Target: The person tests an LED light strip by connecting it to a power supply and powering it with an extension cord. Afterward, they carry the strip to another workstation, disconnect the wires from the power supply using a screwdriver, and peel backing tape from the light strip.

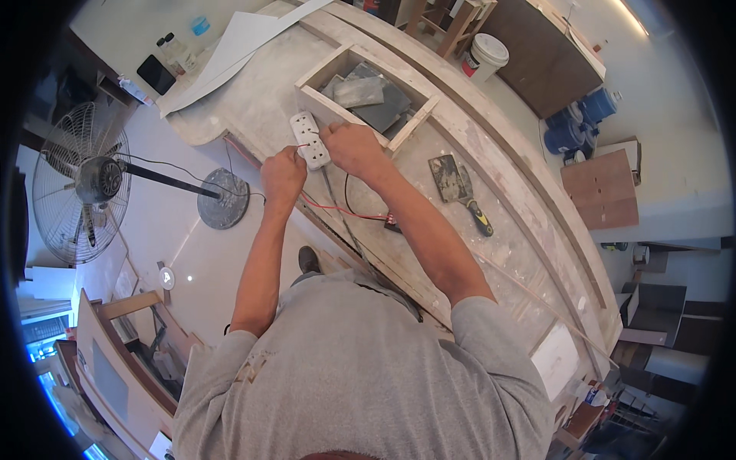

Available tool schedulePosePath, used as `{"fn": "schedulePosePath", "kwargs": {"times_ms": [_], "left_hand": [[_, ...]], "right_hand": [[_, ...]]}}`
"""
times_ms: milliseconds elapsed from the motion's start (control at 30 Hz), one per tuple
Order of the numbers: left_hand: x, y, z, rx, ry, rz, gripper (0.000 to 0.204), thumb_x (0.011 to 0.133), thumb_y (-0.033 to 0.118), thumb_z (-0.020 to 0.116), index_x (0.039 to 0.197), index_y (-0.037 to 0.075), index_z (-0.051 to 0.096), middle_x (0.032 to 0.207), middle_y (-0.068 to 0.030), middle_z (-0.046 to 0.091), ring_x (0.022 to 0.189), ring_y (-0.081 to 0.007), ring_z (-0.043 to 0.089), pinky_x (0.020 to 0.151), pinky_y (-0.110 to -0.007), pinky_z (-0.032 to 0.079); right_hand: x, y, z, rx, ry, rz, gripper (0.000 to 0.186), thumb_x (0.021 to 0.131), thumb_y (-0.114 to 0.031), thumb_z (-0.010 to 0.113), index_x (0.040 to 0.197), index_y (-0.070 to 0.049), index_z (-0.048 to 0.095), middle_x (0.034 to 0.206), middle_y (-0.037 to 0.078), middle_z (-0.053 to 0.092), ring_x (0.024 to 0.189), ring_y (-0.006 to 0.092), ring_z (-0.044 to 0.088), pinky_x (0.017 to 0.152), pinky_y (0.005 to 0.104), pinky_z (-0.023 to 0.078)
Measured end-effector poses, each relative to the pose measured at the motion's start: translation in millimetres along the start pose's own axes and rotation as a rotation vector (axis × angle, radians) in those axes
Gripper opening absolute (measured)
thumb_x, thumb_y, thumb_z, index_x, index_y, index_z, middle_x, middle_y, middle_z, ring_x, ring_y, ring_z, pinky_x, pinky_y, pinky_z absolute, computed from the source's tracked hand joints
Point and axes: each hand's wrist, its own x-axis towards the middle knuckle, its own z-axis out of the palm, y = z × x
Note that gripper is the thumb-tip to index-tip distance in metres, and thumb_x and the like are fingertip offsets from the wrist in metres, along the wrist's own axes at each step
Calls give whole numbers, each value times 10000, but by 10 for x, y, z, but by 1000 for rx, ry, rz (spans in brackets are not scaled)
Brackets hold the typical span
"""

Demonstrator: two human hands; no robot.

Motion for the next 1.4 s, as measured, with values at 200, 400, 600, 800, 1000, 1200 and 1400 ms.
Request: {"fn": "schedulePosePath", "kwargs": {"times_ms": [200,400,600,800,1000,1200,1400], "left_hand": [[24,91,-10,73,-89,-55,256,877,195,584,1032,82,753,931,-256,724,909,-443,707,824,-534,561],[73,126,-12,42,-54,-64,254,868,178,573,1006,66,754,932,-266,720,903,-449,704,814,-536,558],[129,160,21,-33,4,5,219,865,171,610,950,24,750,872,-248,711,851,-441,695,800,-519,550],[126,89,14,-153,34,15,229,881,163,610,961,13,762,873,-257,709,844,-436,698,781,-494,550],[98,26,112,-278,79,78,271,880,165,619,1042,7,767,895,-254,721,840,-398,721,786,-446,559],[162,-18,143,-334,111,12,286,876,171,638,1073,8,766,912,-261,729,858,-347,739,800,-414,554],[288,103,91,-155,-13,75,265,854,192,648,1008,23,782,912,-264,724,855,-400,721,789,-449,554]], "right_hand": [[18,-8,31,-22,-93,-3,154,831,-129,599,913,-52,705,893,133,730,829,318,733,682,437,598],[58,6,40,-27,-172,-10,154,796,-155,633,794,-77,765,831,152,743,789,330,742,679,445,596],[126,-46,49,-38,-288,13,170,803,-157,632,813,-78,782,854,162,750,799,333,748,688,450,599],[158,-92,-3,-60,-346,47,181,816,-159,632,854,-78,788,881,156,756,833,330,753,710,454,603],[128,-90,77,-55,-299,18,161,791,-139,630,802,-67,773,824,176,743,795,354,743,695,457,600],[189,-76,104,26,-261,30,158,778,-157,642,772,-68,773,793,157,742,786,342,742,681,460,591],[210,-2,75,62,-301,51,163,792,-159,642,801,-68,777,820,154,748,789,334,742,681,459,588]]}}
